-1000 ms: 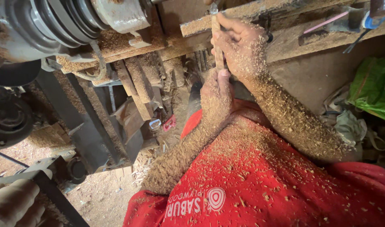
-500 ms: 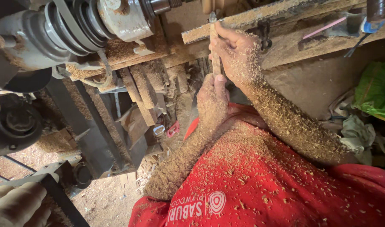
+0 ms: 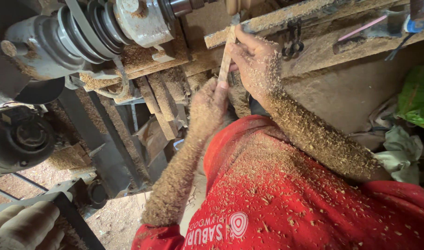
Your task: The person shapes a piece of wood on a lathe using a chisel and then applies detail using a small hand tool.
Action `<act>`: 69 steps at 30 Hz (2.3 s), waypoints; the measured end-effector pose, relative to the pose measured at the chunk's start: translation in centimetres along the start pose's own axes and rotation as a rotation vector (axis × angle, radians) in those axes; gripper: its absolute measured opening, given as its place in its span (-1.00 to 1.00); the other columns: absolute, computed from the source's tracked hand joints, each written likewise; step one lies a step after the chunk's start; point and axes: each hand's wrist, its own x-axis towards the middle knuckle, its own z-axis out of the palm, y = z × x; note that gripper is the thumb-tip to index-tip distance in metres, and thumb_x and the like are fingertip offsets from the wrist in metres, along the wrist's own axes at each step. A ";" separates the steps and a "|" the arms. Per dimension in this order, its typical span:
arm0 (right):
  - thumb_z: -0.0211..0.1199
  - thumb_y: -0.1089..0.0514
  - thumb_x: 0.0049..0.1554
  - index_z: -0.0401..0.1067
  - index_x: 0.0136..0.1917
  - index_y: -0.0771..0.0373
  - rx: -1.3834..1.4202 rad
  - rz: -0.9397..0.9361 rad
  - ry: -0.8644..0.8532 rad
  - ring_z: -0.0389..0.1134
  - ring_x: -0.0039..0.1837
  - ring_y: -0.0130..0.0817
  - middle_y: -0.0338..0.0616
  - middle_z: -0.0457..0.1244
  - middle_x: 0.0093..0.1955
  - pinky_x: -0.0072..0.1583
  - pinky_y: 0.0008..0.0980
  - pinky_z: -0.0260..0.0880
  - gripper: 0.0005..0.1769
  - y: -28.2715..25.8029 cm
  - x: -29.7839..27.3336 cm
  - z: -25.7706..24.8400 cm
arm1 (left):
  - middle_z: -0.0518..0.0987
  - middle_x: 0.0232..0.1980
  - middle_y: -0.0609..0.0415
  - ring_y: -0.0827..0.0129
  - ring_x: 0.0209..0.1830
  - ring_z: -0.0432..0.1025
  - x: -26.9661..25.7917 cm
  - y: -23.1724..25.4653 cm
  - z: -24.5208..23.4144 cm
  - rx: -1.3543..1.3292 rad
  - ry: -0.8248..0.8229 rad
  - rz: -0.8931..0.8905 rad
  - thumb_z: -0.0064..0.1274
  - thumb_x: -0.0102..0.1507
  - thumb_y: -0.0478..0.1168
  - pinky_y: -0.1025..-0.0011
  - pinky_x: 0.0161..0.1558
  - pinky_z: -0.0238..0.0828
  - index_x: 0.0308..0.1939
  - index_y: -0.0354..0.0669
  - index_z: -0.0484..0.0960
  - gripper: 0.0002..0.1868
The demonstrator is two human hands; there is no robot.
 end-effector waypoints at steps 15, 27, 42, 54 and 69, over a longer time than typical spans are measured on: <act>0.20 0.26 0.36 0.24 0.54 0.35 0.094 -0.011 0.010 0.47 0.02 -0.46 -0.01 0.40 0.19 0.02 -0.50 0.59 -0.49 -0.3 -0.3 1.5 | 0.41 -0.64 0.25 0.53 -0.73 0.25 3.6 3.2 -8.2 0.315 -0.225 -0.040 -0.07 0.40 0.01 0.46 -0.64 0.16 -0.19 -0.16 0.67 -0.65; 0.26 0.23 0.33 0.29 0.51 0.34 0.166 0.050 0.033 0.46 0.01 -0.46 -0.03 0.40 0.19 0.02 -0.48 0.59 -0.48 -0.5 0.0 2.1 | 0.39 -0.62 0.24 0.54 -0.66 0.26 5.1 5.8 -10.7 0.418 -0.307 0.021 -0.04 0.41 0.07 0.44 -0.59 0.15 -0.13 -0.17 0.71 -0.60; 0.23 0.29 0.32 0.09 0.61 0.25 0.219 0.001 -0.109 0.51 0.09 -0.29 0.15 0.39 0.19 0.03 -0.36 0.65 -0.34 -1.1 -2.8 -0.8 | 0.34 -0.57 0.29 0.61 -0.69 0.16 -0.6 -1.7 -1.0 -0.207 -0.195 0.042 -0.10 0.45 -0.06 0.53 -0.68 0.04 -0.09 -0.16 0.62 -0.72; 0.28 0.32 0.33 0.12 0.65 0.28 0.011 0.022 -0.144 0.46 0.04 -0.39 0.01 0.40 0.14 0.04 -0.44 0.55 -0.31 -0.2 -1.5 -3.2 | 0.32 -0.59 0.29 0.61 -0.65 0.17 0.1 -3.5 6.6 -0.343 0.044 0.021 -0.18 0.49 -0.06 0.52 -0.59 0.04 -0.18 -0.24 0.54 -0.66; 0.25 0.37 0.31 0.19 0.58 0.38 0.038 -0.039 -0.123 0.47 0.00 -0.44 -0.04 0.41 0.07 0.02 -0.45 0.59 -0.39 0.1 -0.7 -1.7 | 0.38 -0.53 0.28 0.63 -0.58 0.25 -0.5 -1.6 3.8 -0.066 0.071 0.038 -0.15 0.50 0.07 0.55 -0.58 0.15 -0.27 -0.11 0.54 -0.59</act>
